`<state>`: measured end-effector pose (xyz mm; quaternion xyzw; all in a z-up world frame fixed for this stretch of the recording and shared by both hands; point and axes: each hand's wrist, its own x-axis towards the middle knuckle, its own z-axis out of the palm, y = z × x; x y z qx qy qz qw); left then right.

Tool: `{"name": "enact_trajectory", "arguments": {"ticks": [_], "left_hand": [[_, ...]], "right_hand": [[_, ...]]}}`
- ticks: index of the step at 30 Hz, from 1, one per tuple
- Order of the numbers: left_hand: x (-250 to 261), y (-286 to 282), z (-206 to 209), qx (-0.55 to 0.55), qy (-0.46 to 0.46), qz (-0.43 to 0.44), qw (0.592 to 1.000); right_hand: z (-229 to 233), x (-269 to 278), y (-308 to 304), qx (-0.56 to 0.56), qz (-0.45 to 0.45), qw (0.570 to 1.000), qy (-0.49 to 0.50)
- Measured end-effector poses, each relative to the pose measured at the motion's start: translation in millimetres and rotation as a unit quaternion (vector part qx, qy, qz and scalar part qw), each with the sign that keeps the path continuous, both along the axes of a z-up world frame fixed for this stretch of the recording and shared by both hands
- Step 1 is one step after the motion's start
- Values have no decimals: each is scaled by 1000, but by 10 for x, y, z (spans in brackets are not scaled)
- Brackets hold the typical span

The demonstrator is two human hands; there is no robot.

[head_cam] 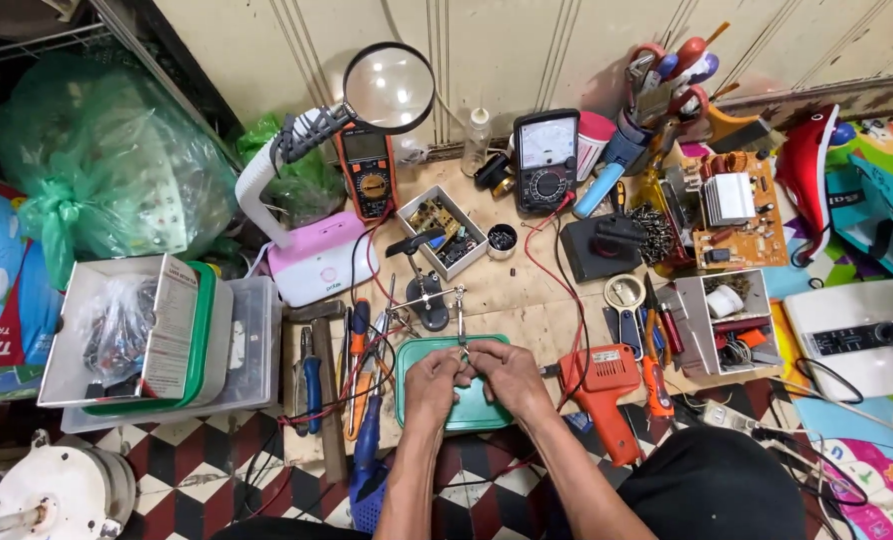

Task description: The person sits on the floor in a cluttered workspace and uses a soldering iron to work on a small green circuit board. They hold the board with one hand and apply the soldering iron with the other, occasionally adjusting the wires and components.

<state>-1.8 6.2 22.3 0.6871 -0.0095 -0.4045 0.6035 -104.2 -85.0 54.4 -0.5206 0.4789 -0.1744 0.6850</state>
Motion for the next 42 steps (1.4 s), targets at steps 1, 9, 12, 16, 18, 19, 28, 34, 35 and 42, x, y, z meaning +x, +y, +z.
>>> {"name": "enact_trajectory", "arguments": {"ticks": [1, 9, 12, 16, 18, 19, 28, 34, 35, 42], "left_hand": [[-6, 2, 35, 0, -1, 0, 1000], [-20, -1, 40, -12, -1, 9, 1000], [-13, -1, -42, -7, -4, 5, 1000], [-17, 4, 11, -6, 1, 4, 1000], [-18, 2, 10, -5, 2, 4, 1000], [-16, 1, 2, -7, 1, 5, 1000], [-19, 4, 65, -10, -1, 7, 1000], [-20, 6, 79, -9, -4, 7, 1000], [-15, 7, 51, -8, -4, 7, 1000], [-34, 1, 109, -15, 0, 13, 1000]], "right_hand": [[24, 1, 7, 3, 1, 1000, -6], [-64, -10, 3, 5, 1, 1000, -14], [-118, -21, 7, 15, 0, 1000, -10], [-83, -20, 7, 12, -1, 1000, -7], [-101, -15, -1, 12, -1, 1000, -7], [-131, -13, -5, 11, -1, 1000, -8], [-157, -13, -3, 2, -4, 1000, -15], [-169, -20, -1, -2, -4, 1000, -18], [-151, -23, 6, -2, -4, 1000, -22], [-128, -17, -8, 4, 6, 1000, -15]]}}
